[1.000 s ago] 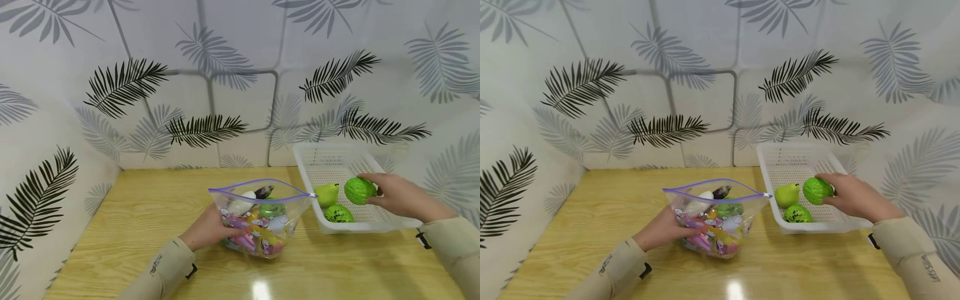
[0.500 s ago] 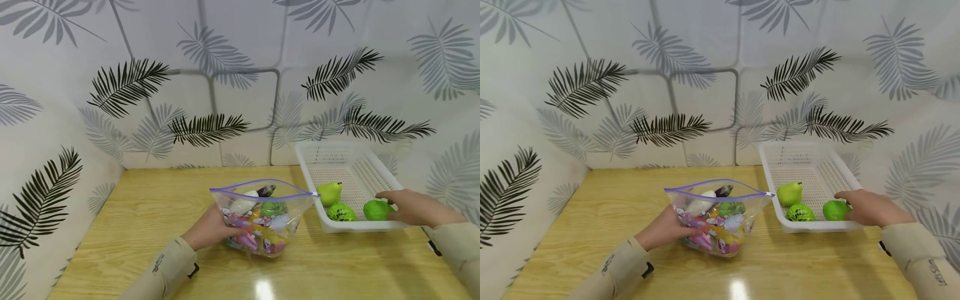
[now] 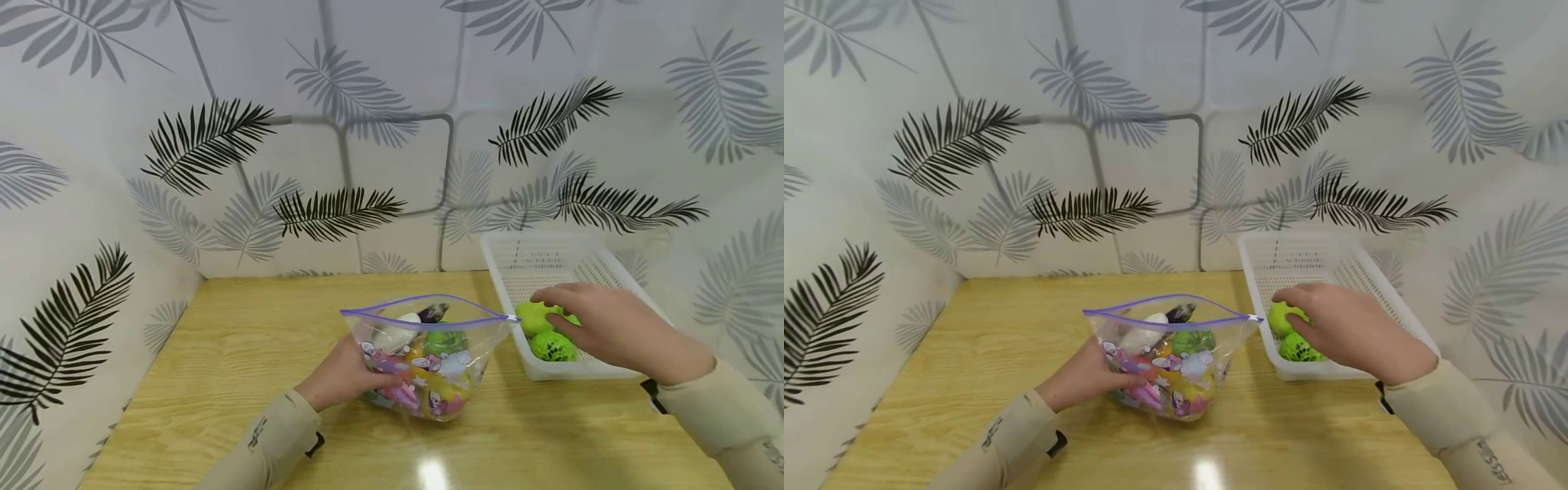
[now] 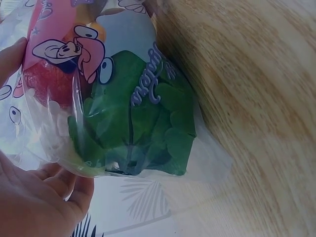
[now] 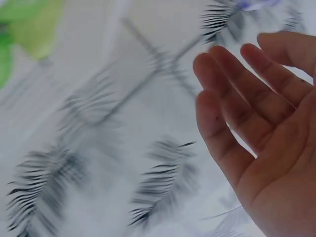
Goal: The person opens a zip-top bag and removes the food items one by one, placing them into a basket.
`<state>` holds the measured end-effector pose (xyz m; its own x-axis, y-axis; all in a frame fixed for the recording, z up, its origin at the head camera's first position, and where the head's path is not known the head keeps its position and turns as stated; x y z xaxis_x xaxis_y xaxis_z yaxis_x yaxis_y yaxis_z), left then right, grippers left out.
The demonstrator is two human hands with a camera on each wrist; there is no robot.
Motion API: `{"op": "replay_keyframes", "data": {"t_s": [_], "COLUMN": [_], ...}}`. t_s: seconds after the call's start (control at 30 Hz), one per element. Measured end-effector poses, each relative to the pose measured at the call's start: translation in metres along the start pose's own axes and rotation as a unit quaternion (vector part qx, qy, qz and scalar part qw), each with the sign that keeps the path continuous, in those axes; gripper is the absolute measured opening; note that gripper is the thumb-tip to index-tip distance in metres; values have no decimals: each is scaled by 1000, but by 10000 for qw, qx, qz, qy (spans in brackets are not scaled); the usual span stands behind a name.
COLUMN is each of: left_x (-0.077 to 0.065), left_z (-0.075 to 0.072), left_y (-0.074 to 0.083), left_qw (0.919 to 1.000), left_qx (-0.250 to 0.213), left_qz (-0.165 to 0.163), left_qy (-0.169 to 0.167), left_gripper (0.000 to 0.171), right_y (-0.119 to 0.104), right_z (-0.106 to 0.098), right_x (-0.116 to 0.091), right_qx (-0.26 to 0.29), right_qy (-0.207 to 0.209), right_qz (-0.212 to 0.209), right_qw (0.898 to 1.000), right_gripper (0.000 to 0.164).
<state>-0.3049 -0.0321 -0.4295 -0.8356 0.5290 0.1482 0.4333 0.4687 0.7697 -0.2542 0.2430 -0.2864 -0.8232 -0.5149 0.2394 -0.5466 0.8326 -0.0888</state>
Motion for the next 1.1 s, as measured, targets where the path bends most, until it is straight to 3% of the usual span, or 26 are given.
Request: {"op": "replay_keyframes", "data": {"t_s": [0.1, 0.17, 0.33, 0.47, 0.7, 0.87, 1.0, 1.1], "left_x": [-2, -4, -6, -1, 3, 3, 2, 1], "left_z": [-3, -5, -4, 2, 8, 6, 3, 2], "left_y": [10, 19, 28, 20, 5, 4, 3, 2], "left_qw": [9999, 9997, 9984, 9980, 9974, 9980, 9986, 9990], "left_qx": [-47, -176, -510, -495, -459, -388, -359, -342], "left_qz": [123, 189, 222, 368, 518, 473, 388, 290], "left_qy": [19, 19, -74, -129, -174, -128, -65, -50], "left_gripper": [78, 76, 73, 80, 81, 74, 76, 78], "right_y": [-42, -65, -103, -111, -114, -109, -113, -115], "right_z": [-13, -13, 5, 28, 55, 57, 59, 65], "right_x": [22, 35, 61, 73, 83, 91, 96, 100], "right_qx": [-110, -123, 76, 302, 1194, 1392, 1192, 872], "right_qy": [457, 539, 144, -503, -1237, -1114, -907, -848], "right_qz": [-626, -993, -1491, -1411, -1475, -1382, -1625, -1671], "right_qw": [9969, 9935, 9887, 9883, 9740, 9742, 9753, 9784], "right_gripper": [26, 24, 24, 27, 28, 26, 18, 22]}}
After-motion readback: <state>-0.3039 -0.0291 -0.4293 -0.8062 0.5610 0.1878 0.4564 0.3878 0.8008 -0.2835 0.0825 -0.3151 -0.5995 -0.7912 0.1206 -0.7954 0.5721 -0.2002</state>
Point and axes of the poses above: each hand's wrist, its own x-axis towards the middle knuckle, its own z-axis out of the palm, y = z × x, the point moved 10 cm from there along x, towards the middle knuckle, and after that the axes turned 6 degrees about x, right-handed, at the moved point
